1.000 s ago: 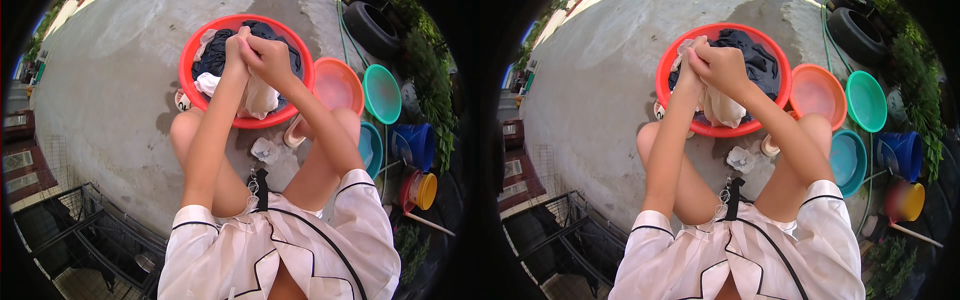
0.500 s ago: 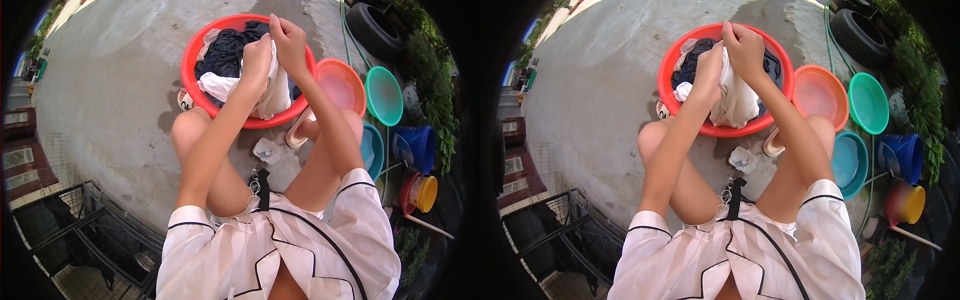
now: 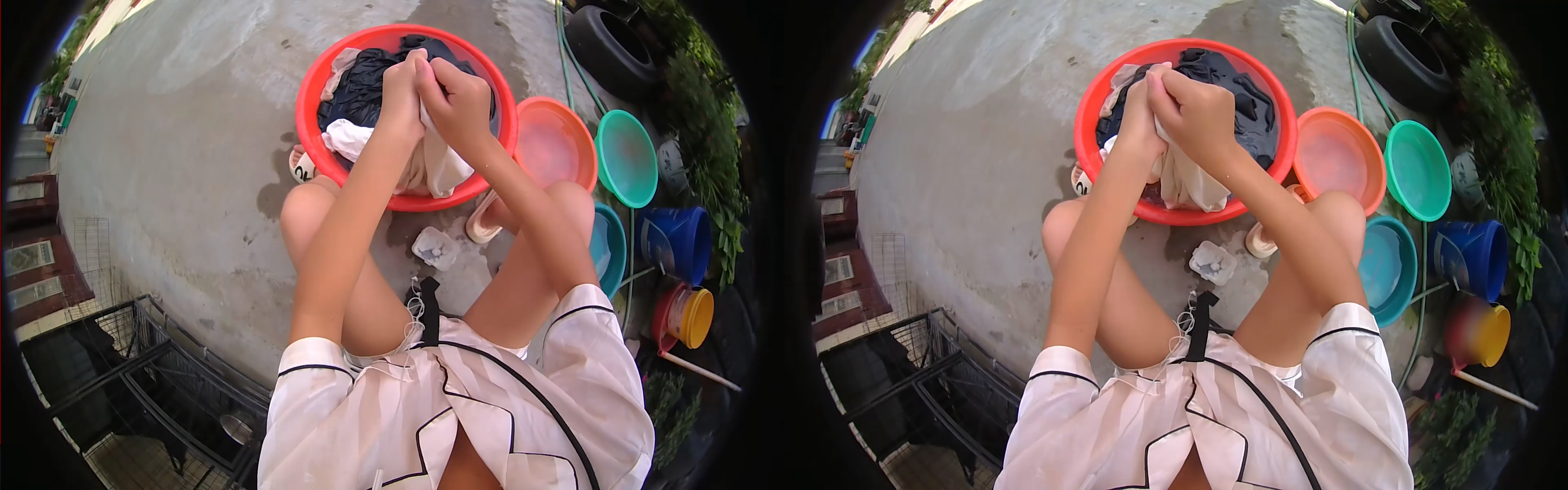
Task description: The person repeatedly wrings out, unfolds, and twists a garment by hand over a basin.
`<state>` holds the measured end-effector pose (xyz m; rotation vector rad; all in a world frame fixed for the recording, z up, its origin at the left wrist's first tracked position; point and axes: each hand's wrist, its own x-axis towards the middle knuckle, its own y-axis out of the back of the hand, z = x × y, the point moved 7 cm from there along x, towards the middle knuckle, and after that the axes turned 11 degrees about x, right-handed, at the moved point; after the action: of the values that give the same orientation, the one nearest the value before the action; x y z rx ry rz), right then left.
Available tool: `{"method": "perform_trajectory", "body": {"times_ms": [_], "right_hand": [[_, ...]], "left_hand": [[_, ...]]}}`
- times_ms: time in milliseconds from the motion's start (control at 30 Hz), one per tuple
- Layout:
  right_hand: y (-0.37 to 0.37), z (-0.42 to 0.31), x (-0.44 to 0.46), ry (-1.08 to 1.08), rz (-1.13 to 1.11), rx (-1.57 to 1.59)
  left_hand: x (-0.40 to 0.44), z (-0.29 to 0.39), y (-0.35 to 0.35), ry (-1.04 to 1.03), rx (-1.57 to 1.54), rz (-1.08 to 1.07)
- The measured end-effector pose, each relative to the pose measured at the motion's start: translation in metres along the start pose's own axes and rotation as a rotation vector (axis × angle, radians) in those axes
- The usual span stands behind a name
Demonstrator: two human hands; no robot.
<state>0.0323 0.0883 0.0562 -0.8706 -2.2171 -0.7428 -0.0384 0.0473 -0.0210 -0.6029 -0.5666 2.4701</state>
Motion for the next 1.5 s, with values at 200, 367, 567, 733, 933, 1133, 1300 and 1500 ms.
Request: {"method": "perform_trajectory", "body": {"times_ms": [200,367,567,733,933,1133,1300,1500], "right_hand": [[0.006,0.037,0.016,-0.284,0.057,0.199],[0.0,0.012,0.008,-0.143,0.023,0.048],[-0.003,0.031,0.016,-0.15,0.004,0.097],[0.0,0.029,0.014,-0.203,0.051,0.079],[-0.009,0.011,0.01,0.054,-0.062,0.037],[-0.004,0.029,0.011,-0.193,0.028,0.054],[-0.013,-0.001,0.003,0.0,-0.046,0.079],[0.0,0.044,0.013,-0.22,0.093,0.171]], "left_hand": [[-0.015,-0.001,-0.008,0.042,0.231,0.125],[-0.012,0.011,-0.007,-0.041,0.04,0.117],[-0.018,0.01,-0.005,-0.018,0.21,0.18],[-0.008,0.012,-0.001,-0.05,0.184,0.119],[-0.004,0.009,0.006,-0.086,0.231,0.138],[-0.011,0.017,-0.002,-0.072,0.12,0.132],[0.007,0.017,0.017,-0.161,0.22,0.024],[-0.01,0.012,-0.004,-0.074,0.186,0.098]]}}
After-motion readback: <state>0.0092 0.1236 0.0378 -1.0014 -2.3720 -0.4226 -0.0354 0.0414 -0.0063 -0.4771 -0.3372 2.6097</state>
